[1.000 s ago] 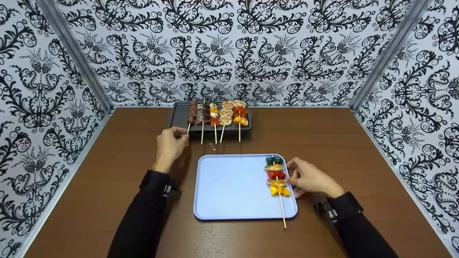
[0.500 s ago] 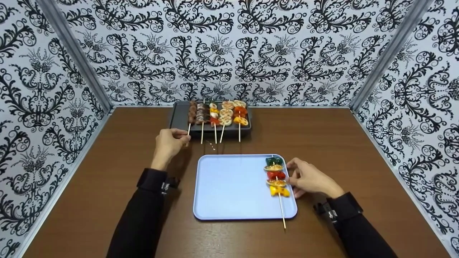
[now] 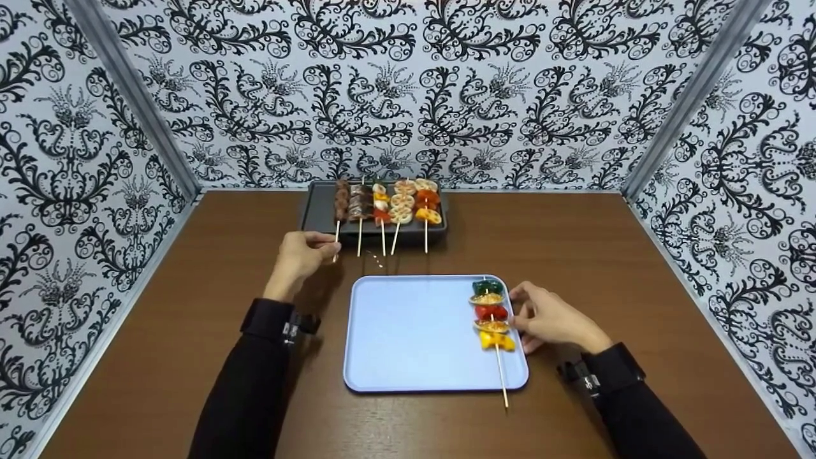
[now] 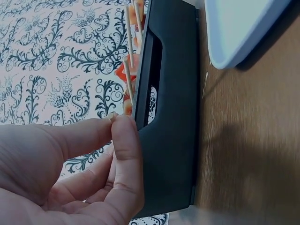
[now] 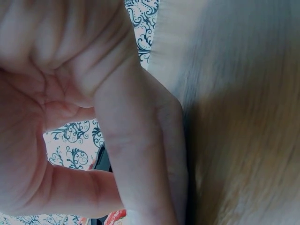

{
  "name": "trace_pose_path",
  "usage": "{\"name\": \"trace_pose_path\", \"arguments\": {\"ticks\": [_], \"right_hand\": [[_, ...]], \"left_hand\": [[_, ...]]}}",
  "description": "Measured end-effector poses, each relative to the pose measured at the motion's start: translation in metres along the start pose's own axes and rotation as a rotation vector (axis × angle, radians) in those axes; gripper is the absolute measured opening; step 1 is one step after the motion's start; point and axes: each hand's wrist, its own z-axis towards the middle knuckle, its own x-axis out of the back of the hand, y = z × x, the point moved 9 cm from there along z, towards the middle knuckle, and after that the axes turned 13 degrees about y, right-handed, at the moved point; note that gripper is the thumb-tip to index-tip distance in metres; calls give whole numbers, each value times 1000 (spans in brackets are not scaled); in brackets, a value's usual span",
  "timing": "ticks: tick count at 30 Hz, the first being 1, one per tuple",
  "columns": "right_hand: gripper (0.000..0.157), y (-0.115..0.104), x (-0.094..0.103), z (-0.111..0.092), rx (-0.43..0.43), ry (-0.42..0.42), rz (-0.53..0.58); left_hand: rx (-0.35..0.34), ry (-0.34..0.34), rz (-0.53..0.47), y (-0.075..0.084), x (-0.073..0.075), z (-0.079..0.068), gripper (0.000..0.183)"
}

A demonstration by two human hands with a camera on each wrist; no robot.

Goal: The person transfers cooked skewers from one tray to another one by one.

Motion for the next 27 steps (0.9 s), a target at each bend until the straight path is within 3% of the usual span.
{"name": "trace_pose_path", "arguments": {"ticks": [12,27], "right_hand": [[51,-3,0,-1,4,-11,21],[52,-2,0,-1,3,-6,25]], "left_hand": [[43,-21,-147,0,-3,-1,30],[50,-20,-148,3,-2,-1,32]]}}
